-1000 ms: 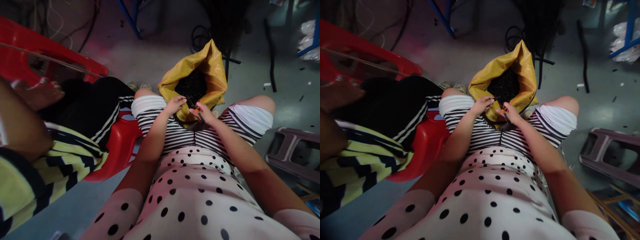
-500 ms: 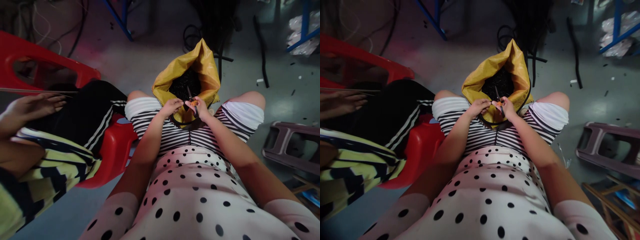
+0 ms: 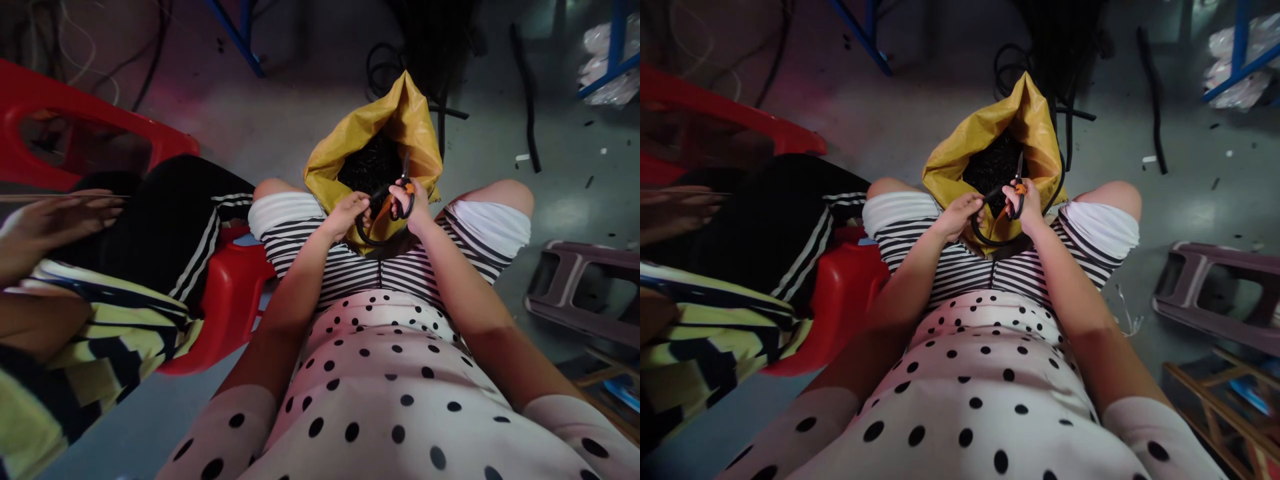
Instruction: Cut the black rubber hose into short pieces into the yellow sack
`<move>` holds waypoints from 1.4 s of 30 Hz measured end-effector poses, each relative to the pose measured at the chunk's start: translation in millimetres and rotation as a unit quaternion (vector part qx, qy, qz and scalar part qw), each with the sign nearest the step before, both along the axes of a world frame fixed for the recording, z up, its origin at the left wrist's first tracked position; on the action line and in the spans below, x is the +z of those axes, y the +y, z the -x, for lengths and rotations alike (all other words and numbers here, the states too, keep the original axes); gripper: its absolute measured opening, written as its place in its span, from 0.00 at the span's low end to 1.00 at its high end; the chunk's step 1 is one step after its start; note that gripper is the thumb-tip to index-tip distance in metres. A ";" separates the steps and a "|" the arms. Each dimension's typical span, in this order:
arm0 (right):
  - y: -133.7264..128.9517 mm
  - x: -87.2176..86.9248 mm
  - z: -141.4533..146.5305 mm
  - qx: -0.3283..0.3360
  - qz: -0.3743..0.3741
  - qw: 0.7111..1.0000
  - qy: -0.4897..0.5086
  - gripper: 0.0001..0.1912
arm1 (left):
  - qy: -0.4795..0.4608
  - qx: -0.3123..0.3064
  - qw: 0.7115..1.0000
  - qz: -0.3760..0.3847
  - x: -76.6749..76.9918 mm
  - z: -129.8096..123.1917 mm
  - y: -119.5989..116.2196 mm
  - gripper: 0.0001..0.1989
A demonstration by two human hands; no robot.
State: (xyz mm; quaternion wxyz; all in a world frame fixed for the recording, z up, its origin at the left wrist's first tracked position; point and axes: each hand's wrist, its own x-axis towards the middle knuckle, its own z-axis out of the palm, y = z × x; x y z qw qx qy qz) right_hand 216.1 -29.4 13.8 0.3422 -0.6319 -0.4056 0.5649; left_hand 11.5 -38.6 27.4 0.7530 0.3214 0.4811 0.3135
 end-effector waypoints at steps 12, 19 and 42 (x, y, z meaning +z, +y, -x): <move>-20.7 5.2 13.0 0.181 -0.003 0.981 -0.065 0.39 | 0.055 0.165 0.984 -0.028 2.8 14.5 19.0 0.19; -19.4 8.8 12.2 0.203 -0.012 0.977 -0.069 0.39 | 0.062 0.130 0.989 -0.038 -1.4 13.3 16.3 0.15; -25.1 -2.1 15.9 0.166 -0.033 0.984 -0.047 0.37 | 0.091 0.048 0.993 -0.065 -9.1 13.1 19.4 0.21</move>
